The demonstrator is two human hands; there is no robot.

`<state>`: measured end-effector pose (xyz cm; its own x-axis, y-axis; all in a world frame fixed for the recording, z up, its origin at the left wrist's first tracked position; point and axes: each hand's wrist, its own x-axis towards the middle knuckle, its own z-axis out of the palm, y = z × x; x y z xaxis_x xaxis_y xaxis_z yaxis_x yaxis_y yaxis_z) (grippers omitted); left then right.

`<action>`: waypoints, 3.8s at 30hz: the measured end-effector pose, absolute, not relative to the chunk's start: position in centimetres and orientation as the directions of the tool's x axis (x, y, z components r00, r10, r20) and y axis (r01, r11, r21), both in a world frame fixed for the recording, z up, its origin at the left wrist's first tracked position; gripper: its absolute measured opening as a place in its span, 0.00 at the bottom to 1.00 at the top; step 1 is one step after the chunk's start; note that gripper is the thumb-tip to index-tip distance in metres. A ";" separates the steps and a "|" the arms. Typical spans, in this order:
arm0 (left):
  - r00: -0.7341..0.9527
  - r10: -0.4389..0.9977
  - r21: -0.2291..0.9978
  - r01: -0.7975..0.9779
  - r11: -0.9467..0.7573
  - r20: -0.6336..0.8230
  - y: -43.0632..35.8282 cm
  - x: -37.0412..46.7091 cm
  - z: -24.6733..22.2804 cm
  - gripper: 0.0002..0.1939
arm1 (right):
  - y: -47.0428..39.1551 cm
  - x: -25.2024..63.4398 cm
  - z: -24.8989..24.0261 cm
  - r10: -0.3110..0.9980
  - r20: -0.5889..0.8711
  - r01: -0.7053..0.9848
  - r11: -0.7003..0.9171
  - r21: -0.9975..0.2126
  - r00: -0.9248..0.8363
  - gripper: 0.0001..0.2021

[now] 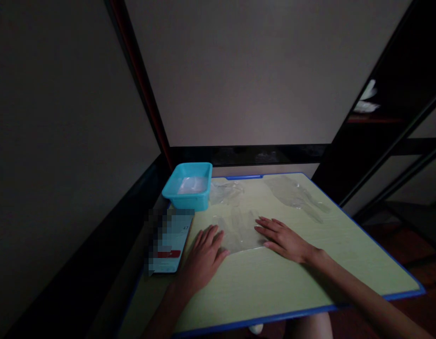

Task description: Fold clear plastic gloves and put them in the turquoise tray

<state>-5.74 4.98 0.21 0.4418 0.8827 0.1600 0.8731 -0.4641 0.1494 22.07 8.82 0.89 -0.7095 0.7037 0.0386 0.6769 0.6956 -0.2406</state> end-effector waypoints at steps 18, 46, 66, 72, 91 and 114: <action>0.444 0.878 0.122 0.875 -0.468 0.180 5.2 -5.5 0.2 0.21 | 9.3 21.7 1.4 0.681 0.078 0.650 0.721 -0.241 -0.728 0.25; 0.581 0.805 0.152 0.790 -0.594 0.122 1.4 -2.2 -0.4 0.35 | 4.9 19.9 0.3 0.631 0.004 0.612 0.754 -0.239 -0.776 0.35; 0.368 0.876 0.333 0.821 -0.463 0.312 1.9 -3.6 -1.8 0.27 | 6.5 21.9 1.9 0.385 0.212 0.436 0.841 0.320 -0.898 0.10; 0.368 0.868 0.336 0.814 -0.474 0.333 1.8 -3.7 -1.7 0.27 | 6.8 20.8 1.2 0.353 0.272 0.438 0.807 0.395 -0.895 0.09; 0.181 0.921 0.666 0.644 -0.376 0.345 4.3 -3.3 0.2 0.08 | 7.1 20.2 2.9 0.797 0.313 0.595 0.596 -0.539 -0.516 0.09; 0.185 0.970 0.873 0.434 -0.223 0.156 8.8 -3.7 2.9 0.10 | 6.5 19.8 4.0 0.953 -0.124 0.145 -0.086 -0.986 -0.276 0.14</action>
